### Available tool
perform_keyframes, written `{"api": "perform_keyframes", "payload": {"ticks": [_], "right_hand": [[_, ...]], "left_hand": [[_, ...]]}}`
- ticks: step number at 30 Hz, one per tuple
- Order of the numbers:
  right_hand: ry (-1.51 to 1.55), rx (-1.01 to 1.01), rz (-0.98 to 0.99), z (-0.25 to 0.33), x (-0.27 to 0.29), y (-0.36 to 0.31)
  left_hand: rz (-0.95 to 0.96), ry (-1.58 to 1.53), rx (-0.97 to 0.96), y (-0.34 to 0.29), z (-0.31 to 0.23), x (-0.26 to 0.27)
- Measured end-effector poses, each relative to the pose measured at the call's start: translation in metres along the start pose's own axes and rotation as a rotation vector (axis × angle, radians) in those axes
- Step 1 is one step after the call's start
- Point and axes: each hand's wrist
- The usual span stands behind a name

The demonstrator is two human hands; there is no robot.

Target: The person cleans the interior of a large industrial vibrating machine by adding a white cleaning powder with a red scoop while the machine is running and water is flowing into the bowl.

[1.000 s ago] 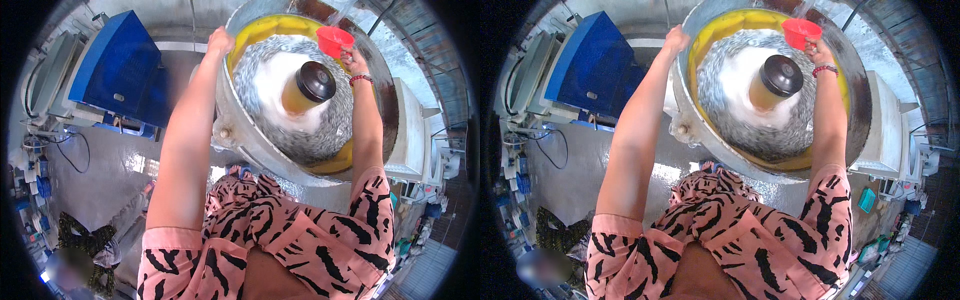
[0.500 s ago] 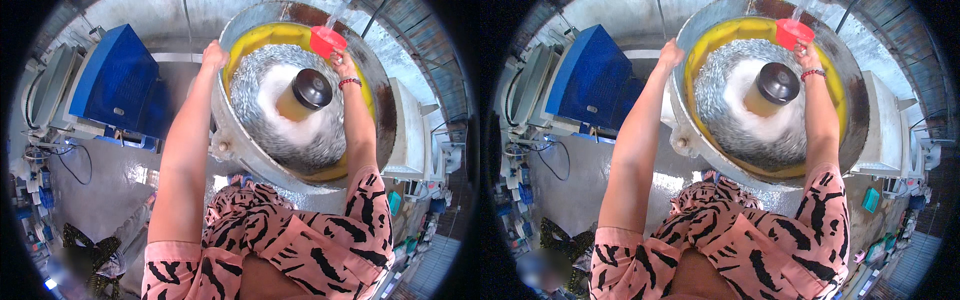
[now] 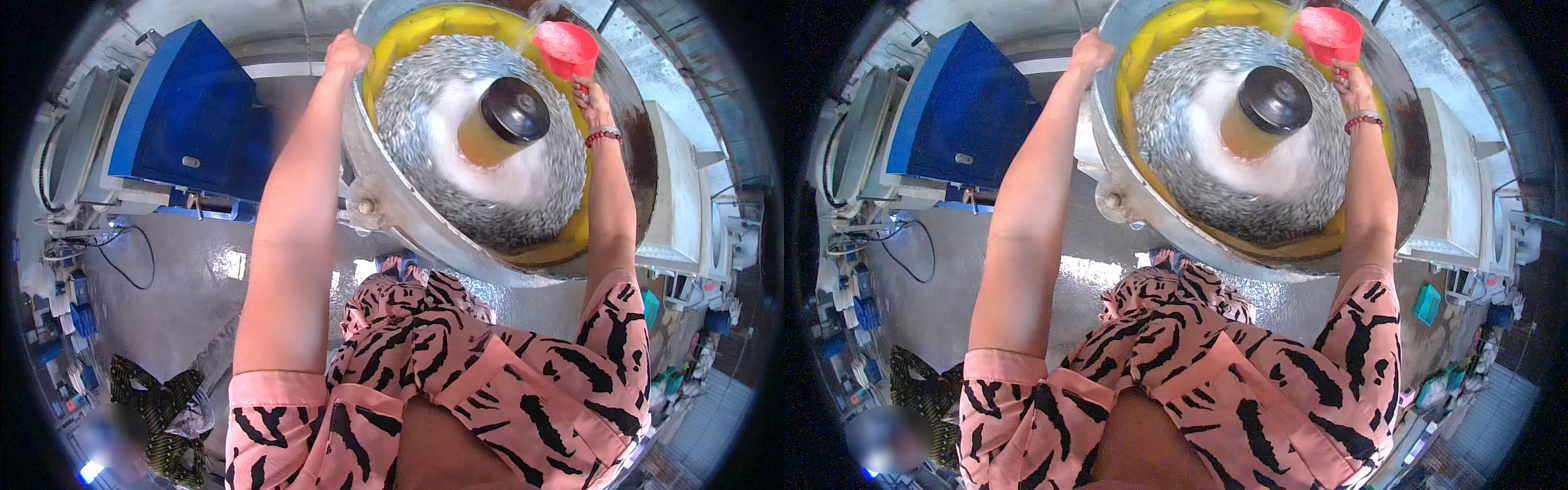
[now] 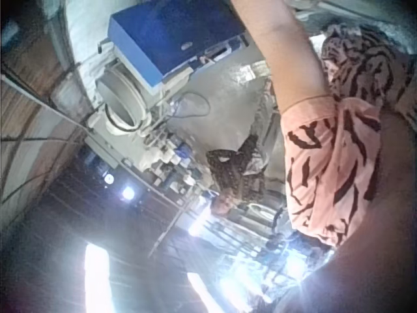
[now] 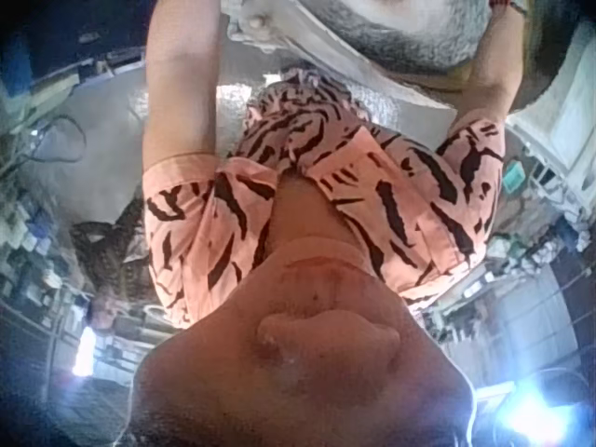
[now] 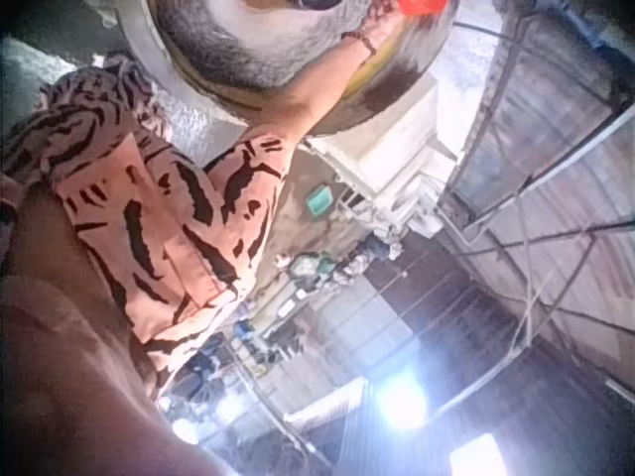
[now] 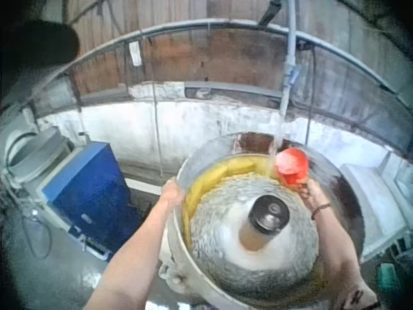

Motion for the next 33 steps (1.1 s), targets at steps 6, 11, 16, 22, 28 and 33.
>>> {"api": "perform_keyframes", "payload": {"ticks": [6, 11, 16, 22, 28, 33], "right_hand": [[-1.12, 0.279, -0.208, 0.032, 0.031, -0.034], [-1.527, 0.465, -0.225, 0.073, 0.037, -0.063], [-1.507, 0.41, -0.169, 0.1, 0.029, -0.078], [-0.749, 0.161, -0.15, 0.07, -0.01, -0.046], [0.089, -0.23, 0.16, 0.037, -0.032, 0.014], [0.221, -0.354, 0.206, 0.023, -0.047, 0.038]], "left_hand": [[0.043, 0.021, -0.005, 0.01, 0.009, 0.0], [0.085, -0.017, -0.017, 0.025, 0.02, -0.005], [0.071, -0.019, 0.001, 0.025, 0.018, -0.007], [0.035, -0.024, 0.019, 0.015, 0.016, -0.003], [-0.026, -0.018, 0.001, 0.003, 0.006, -0.002], [0.052, -0.049, 0.015, -0.004, 0.001, 0.003]]}}
Point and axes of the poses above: each hand's wrist, its own y-axis towards the middle knuckle, its own x-axis out of the back of the hand, z = x × y, and after that the axes turned 3 degrees about z, right-handed
